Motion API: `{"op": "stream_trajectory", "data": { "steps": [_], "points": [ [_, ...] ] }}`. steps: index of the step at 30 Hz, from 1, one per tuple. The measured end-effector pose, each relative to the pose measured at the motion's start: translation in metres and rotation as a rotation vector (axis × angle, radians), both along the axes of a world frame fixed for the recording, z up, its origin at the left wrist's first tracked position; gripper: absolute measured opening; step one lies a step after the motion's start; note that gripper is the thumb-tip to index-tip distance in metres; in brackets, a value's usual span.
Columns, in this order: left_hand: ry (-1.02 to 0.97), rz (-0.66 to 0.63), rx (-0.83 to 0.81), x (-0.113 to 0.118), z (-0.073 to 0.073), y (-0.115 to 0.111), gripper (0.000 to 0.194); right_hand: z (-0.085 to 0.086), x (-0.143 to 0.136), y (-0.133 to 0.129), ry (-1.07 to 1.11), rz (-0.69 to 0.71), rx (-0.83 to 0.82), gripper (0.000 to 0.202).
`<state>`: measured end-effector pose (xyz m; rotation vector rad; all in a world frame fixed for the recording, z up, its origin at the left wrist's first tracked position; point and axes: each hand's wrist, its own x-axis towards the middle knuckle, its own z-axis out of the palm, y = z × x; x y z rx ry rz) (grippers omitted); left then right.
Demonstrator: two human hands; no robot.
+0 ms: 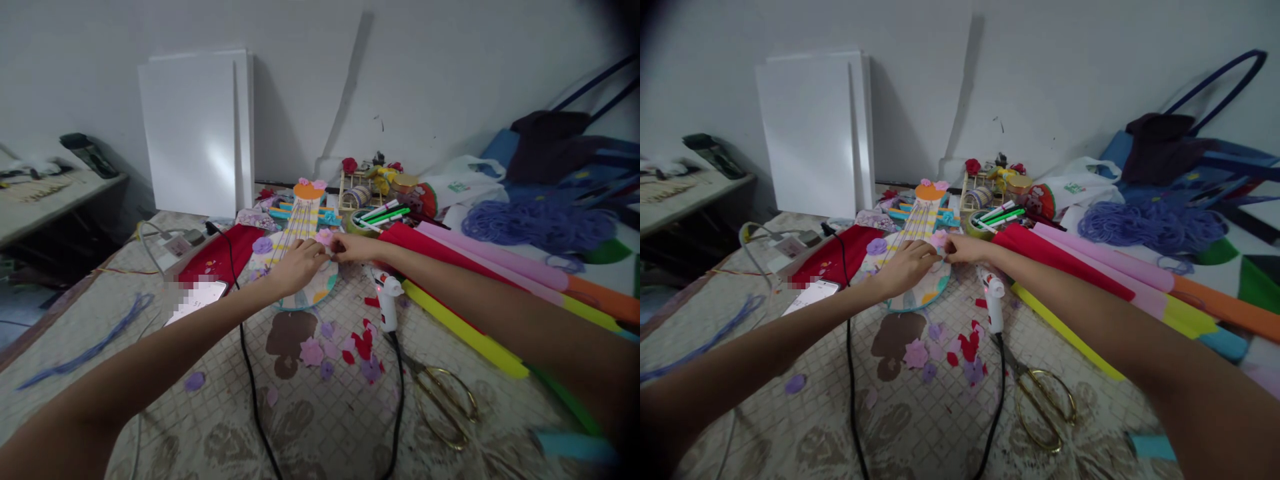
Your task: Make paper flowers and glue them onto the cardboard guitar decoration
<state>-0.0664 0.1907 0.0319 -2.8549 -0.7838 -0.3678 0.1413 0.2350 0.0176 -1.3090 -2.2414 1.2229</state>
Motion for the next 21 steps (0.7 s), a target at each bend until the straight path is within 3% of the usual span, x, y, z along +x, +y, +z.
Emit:
{"op": "stream_trajectory", "data": {
  "steps": [7, 13, 18, 21],
  "points": [
    [-0.064, 0.077, -0.100, -0.011, 0.007, -0.013, 0.022, 0.008, 0.000, -0.004, 0.007, -0.049, -0.036, 0.020],
    [-0.114, -0.029, -0.192, -0.011, -0.001, -0.036, 0.025, 0.035, 0.011, -0.014, 0.072, -0.136, 0.020, 0.017],
    [-0.278, -0.201, -0.295, -0.025, 0.005, -0.065, 0.029, 0.074, 0.032, -0.057, 0.249, -0.319, 0.189, 0.016],
    [-0.342, -0.108, -0.287, -0.044, 0.009, -0.078, 0.026, 0.089, 0.040, -0.102, 0.295, -0.370, 0.301, 0.015]
  ]
}}
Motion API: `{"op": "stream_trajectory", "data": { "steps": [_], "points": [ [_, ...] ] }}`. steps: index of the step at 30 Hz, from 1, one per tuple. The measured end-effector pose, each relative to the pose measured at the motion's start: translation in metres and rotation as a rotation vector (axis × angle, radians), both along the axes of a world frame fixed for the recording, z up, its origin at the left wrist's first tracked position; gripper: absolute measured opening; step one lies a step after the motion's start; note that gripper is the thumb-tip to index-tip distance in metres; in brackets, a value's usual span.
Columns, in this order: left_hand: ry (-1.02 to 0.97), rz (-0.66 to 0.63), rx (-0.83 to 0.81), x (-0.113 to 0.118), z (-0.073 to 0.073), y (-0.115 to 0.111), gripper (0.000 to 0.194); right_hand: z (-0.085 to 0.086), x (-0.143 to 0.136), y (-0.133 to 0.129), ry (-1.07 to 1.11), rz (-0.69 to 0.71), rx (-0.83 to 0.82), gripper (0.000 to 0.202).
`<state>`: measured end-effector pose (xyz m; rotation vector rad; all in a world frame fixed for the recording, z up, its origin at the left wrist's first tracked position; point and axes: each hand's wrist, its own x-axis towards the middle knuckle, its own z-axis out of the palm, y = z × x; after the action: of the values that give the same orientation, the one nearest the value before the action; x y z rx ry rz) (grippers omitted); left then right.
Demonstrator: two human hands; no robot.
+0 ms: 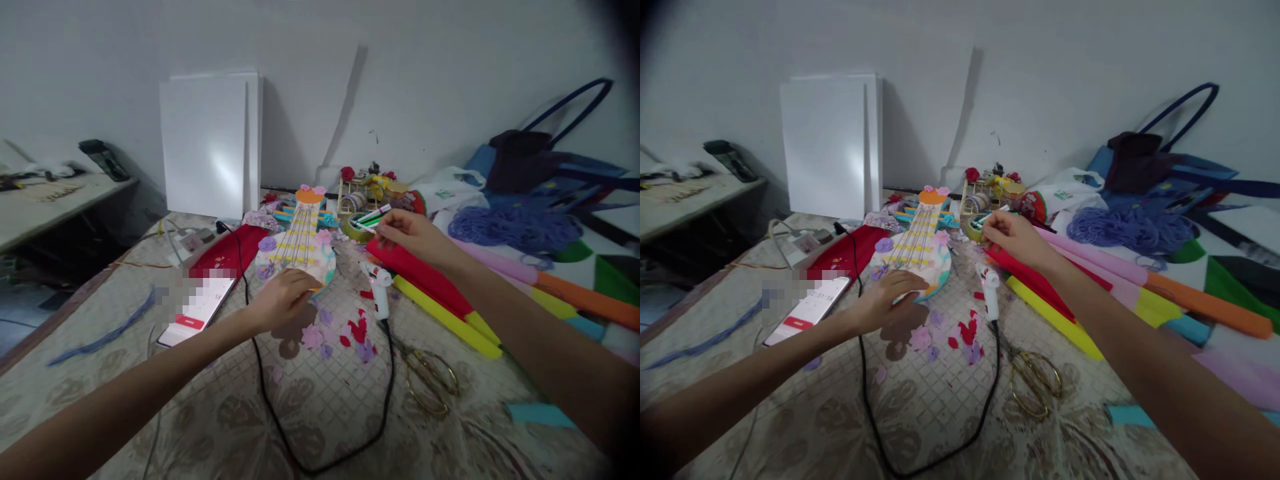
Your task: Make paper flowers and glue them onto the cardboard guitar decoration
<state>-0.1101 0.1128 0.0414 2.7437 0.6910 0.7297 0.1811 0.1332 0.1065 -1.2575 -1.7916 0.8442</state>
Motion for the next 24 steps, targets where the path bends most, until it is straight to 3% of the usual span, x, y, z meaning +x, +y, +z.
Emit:
{"op": "stream_trajectory", "data": {
  "steps": [4, 10, 13, 15, 19, 24],
  "points": [
    [0.059, 0.153, 0.001, -0.011, -0.002, -0.002, 0.023, 0.000, -0.003, -0.060, -0.001, -0.078, 0.002, 0.020],
    [0.270, 0.210, 0.082, 0.026, -0.009, 0.006, 0.019, -0.022, -0.019, -0.115, -0.067, -0.025, -0.064, 0.018],
    [0.330, 0.149, 0.112, 0.033, -0.004, -0.002, 0.017, -0.033, -0.016, -0.134, -0.096, -0.021, -0.100, 0.017],
    [0.267, 0.143, 0.118, 0.025, 0.003, -0.010, 0.018, -0.042, -0.009, -0.146, -0.107, -0.040, -0.128, 0.018],
    [0.185, 0.283, 0.010, -0.003, 0.012, -0.024, 0.020, -0.066, 0.006, -0.166, -0.113, -0.149, -0.168, 0.025],
    [0.206, 0.360, -0.191, -0.016, 0.001, -0.046, 0.023, -0.094, 0.008, -0.164, -0.215, -0.455, -0.067, 0.029]
  ]
}}
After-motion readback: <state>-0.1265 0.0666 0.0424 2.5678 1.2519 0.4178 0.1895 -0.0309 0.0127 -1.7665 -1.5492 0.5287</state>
